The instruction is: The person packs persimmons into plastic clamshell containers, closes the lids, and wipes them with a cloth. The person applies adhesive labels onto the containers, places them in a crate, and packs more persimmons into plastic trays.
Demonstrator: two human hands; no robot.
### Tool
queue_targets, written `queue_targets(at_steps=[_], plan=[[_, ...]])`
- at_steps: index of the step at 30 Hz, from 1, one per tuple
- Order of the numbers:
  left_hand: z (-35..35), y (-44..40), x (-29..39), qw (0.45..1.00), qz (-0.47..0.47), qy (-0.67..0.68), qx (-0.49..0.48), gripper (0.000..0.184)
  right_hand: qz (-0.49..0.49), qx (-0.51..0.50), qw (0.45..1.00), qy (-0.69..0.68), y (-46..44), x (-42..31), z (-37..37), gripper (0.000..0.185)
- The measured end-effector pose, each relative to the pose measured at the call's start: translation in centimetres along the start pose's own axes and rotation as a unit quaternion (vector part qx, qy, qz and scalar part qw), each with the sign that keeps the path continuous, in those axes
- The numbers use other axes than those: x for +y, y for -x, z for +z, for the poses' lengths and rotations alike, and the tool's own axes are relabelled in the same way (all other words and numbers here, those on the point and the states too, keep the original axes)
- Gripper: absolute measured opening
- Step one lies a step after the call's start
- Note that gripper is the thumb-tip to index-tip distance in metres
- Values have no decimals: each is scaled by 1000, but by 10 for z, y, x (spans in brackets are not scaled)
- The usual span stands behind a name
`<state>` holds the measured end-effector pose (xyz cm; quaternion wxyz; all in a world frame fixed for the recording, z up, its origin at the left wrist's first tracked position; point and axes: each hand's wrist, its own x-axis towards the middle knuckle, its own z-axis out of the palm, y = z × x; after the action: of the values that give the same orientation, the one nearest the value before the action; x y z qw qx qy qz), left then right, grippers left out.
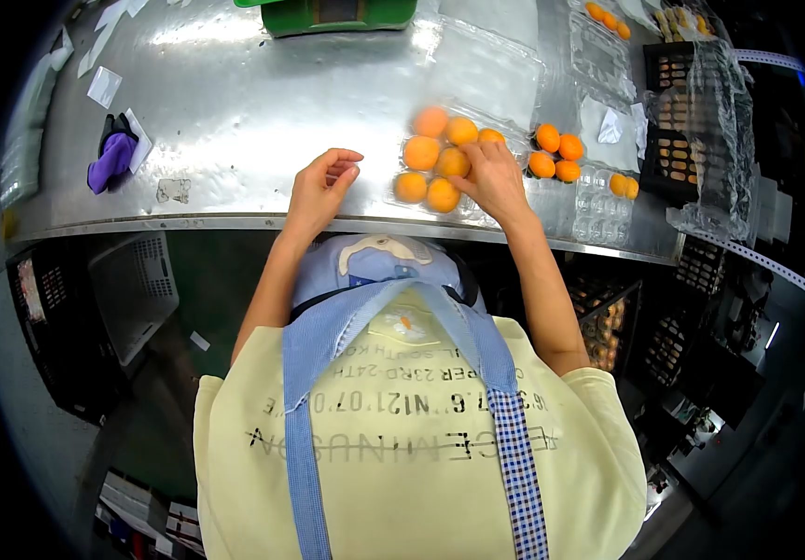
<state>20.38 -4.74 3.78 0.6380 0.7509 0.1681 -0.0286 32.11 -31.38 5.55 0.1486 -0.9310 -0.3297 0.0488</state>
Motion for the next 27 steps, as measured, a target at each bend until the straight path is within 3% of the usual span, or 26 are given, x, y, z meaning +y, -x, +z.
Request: queue_targets(at_steps=[11,14,27], plan=[[51,10,9,1000,-20,-7,-24,18,-55,42,994,-82,8,18,-6,41],[59,9,10,1000,-17,-4,-22,18,-113,46,990,-76,11,24,2,41],[70,15,14,999,-20,-21,-23,18,-46,22,998,-38,9,13,-3,47]])
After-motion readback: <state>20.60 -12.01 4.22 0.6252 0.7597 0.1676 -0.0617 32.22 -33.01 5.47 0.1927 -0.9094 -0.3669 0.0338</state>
